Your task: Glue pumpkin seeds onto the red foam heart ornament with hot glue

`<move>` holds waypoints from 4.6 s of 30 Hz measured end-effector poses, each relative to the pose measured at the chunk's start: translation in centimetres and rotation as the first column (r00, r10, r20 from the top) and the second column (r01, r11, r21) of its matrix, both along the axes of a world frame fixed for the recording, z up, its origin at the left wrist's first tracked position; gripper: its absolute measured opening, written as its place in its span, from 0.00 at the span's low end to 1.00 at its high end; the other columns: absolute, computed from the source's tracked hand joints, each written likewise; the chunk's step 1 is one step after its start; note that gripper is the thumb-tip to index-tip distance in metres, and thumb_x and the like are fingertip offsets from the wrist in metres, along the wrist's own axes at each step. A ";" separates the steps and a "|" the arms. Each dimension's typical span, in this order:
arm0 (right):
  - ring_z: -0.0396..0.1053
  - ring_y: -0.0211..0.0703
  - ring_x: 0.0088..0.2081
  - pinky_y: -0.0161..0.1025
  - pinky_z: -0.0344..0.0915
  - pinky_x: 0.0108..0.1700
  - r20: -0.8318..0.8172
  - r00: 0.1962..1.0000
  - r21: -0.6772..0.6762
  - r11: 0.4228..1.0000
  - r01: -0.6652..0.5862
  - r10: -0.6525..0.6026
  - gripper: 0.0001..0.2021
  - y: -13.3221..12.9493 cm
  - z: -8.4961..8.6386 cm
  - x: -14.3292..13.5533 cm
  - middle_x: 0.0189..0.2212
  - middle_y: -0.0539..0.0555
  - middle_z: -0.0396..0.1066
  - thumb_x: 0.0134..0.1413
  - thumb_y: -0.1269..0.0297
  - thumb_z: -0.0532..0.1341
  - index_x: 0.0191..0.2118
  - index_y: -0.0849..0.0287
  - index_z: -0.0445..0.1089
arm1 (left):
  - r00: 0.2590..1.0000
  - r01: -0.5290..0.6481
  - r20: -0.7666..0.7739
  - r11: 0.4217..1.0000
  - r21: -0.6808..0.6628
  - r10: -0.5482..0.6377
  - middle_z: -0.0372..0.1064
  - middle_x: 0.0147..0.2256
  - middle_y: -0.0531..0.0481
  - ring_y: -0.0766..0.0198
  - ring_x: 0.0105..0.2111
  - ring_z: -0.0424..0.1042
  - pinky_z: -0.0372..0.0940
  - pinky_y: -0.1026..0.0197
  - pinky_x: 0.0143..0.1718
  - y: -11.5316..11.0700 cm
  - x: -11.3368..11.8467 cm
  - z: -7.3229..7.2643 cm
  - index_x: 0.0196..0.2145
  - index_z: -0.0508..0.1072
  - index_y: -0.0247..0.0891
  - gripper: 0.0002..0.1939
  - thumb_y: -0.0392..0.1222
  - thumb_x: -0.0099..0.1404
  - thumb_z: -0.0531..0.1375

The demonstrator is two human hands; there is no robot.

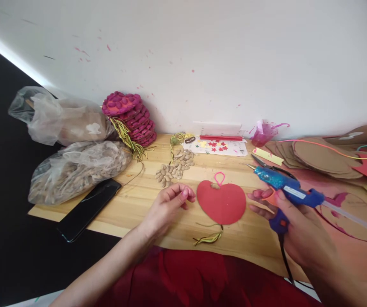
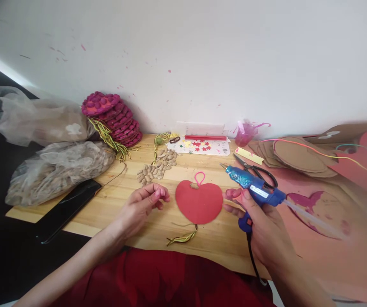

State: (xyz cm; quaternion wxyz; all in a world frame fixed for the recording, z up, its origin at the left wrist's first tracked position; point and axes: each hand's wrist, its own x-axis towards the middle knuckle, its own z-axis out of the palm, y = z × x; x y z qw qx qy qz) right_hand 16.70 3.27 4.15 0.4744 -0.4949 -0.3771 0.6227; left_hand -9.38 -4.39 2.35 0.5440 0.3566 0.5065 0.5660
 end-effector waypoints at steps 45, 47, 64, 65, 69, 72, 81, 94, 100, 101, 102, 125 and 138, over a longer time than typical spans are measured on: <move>0.73 0.38 0.25 0.35 0.69 0.27 0.108 0.938 0.089 0.937 -0.338 0.329 0.07 1.3 -1.2 -2.7 0.25 0.48 0.77 0.46 0.63 0.69 0.32 0.57 0.74 | 0.998 0.053 0.026 0.998 -0.045 -0.052 0.67 0.27 0.56 0.71 0.24 0.64 0.59 0.70 0.21 4.7 8.5 1.0 0.34 0.64 0.38 0.17 0.45 0.59 0.68; 0.74 0.40 0.27 0.37 0.71 0.30 0.115 0.938 0.102 0.935 -0.339 0.328 0.06 1.3 -1.0 -2.7 0.26 0.48 0.78 0.46 0.64 0.69 0.32 0.56 0.73 | 0.999 0.038 0.038 0.999 -0.038 -0.037 0.66 0.27 0.56 0.72 0.23 0.63 0.58 0.70 0.20 4.6 8.6 0.9 0.35 0.64 0.38 0.16 0.44 0.59 0.68; 0.72 0.40 0.28 0.39 0.71 0.34 0.198 0.924 0.225 0.902 -0.368 0.327 0.10 1.2 -0.9 -2.7 0.26 0.46 0.73 0.44 0.69 0.66 0.35 0.55 0.69 | 0.985 0.050 0.171 0.991 -0.128 -0.028 0.64 0.25 0.59 0.76 0.18 0.58 0.55 0.74 0.14 3.9 9.1 1.2 0.34 0.64 0.39 0.20 0.44 0.54 0.71; 0.71 0.40 0.28 0.38 0.70 0.34 0.192 0.925 0.220 0.904 -0.366 0.327 0.10 1.2 -1.0 -2.7 0.25 0.45 0.73 0.43 0.69 0.66 0.35 0.55 0.69 | 0.986 0.045 0.168 0.990 -0.133 -0.022 0.64 0.25 0.60 0.76 0.18 0.57 0.55 0.74 0.13 3.9 9.1 1.2 0.34 0.64 0.39 0.20 0.44 0.53 0.72; 0.68 0.37 0.27 0.36 0.67 0.32 0.179 0.923 0.215 0.901 -0.376 0.342 0.08 1.1 -1.0 -2.7 0.24 0.44 0.70 0.43 0.71 0.65 0.32 0.55 0.68 | 0.985 0.052 0.173 0.988 -0.148 -0.026 0.62 0.25 0.59 0.75 0.19 0.57 0.55 0.74 0.13 3.8 9.2 1.2 0.34 0.65 0.39 0.19 0.44 0.54 0.71; 0.66 0.36 0.26 0.35 0.65 0.31 0.174 0.920 0.217 0.898 -0.383 0.351 0.07 1.0 -0.9 -2.6 0.23 0.44 0.68 0.42 0.72 0.64 0.29 0.56 0.67 | 0.975 0.101 0.214 0.979 -0.180 -0.061 0.63 0.24 0.58 0.74 0.20 0.58 0.54 0.75 0.13 3.8 9.0 1.1 0.34 0.65 0.38 0.18 0.43 0.54 0.71; 0.70 0.38 0.29 0.36 0.69 0.33 0.186 0.898 0.252 0.864 -0.436 0.399 0.06 1.2 -0.9 -2.3 0.27 0.46 0.71 0.45 0.71 0.64 0.31 0.56 0.69 | 0.926 0.197 0.365 0.949 -0.246 -0.098 0.67 0.26 0.55 0.75 0.21 0.61 0.54 0.76 0.15 3.7 8.2 1.3 0.34 0.66 0.37 0.18 0.38 0.52 0.72; 0.74 0.41 0.33 0.39 0.71 0.37 0.183 0.889 0.293 0.840 -0.456 0.419 0.05 1.4 -1.3 -2.2 0.31 0.48 0.75 0.49 0.68 0.65 0.35 0.55 0.71 | 0.957 0.097 0.289 0.979 -0.180 -0.042 0.67 0.25 0.56 0.74 0.22 0.61 0.57 0.75 0.16 3.5 8.3 1.0 0.34 0.67 0.37 0.17 0.39 0.54 0.72; 0.71 0.39 0.30 0.37 0.70 0.34 0.169 0.916 0.301 0.867 -0.399 0.363 0.07 1.1 -1.4 -2.5 0.29 0.46 0.72 0.45 0.70 0.65 0.34 0.55 0.70 | 0.958 0.139 0.275 0.973 -0.183 -0.086 0.69 0.26 0.55 0.74 0.21 0.62 0.56 0.75 0.14 3.4 8.4 1.2 0.34 0.68 0.37 0.17 0.41 0.54 0.72; 0.71 0.39 0.30 0.37 0.69 0.34 0.153 0.921 0.288 0.875 -0.389 0.359 0.08 1.1 -1.3 -2.5 0.28 0.46 0.71 0.45 0.71 0.65 0.34 0.55 0.70 | 0.958 0.158 0.268 0.970 -0.184 -0.105 0.69 0.27 0.55 0.74 0.21 0.63 0.56 0.75 0.14 3.3 8.4 1.2 0.35 0.69 0.36 0.17 0.41 0.54 0.72; 0.70 0.38 0.30 0.37 0.69 0.34 0.137 0.924 0.269 0.884 -0.383 0.358 0.09 1.1 -1.3 -2.5 0.28 0.46 0.71 0.44 0.71 0.65 0.35 0.55 0.70 | 0.960 0.172 0.251 0.969 -0.179 -0.124 0.70 0.28 0.54 0.73 0.22 0.64 0.57 0.74 0.14 3.3 8.4 1.3 0.36 0.70 0.36 0.17 0.42 0.54 0.72; 0.63 0.37 0.21 0.36 0.59 0.25 0.109 0.890 0.035 0.893 -0.450 0.444 0.15 1.6 -1.3 -1.6 0.20 0.49 0.72 0.42 0.55 0.73 0.32 0.58 0.72 | 0.954 0.086 0.291 0.996 -0.025 -0.075 0.69 0.25 0.53 0.73 0.23 0.64 0.59 0.68 0.27 3.8 7.2 1.5 0.28 0.74 0.33 0.14 0.46 0.56 0.71; 0.65 0.37 0.23 0.32 0.59 0.22 -0.060 0.948 -0.016 0.950 -0.313 0.311 0.16 2.1 -0.4 -1.4 0.23 0.48 0.71 0.47 0.58 0.72 0.38 0.57 0.69 | 0.984 -0.103 0.146 0.995 -0.004 0.102 0.51 0.21 0.57 0.69 0.21 0.54 0.50 0.66 0.21 2.3 -0.1 2.4 0.21 0.58 0.39 0.23 0.55 0.64 0.60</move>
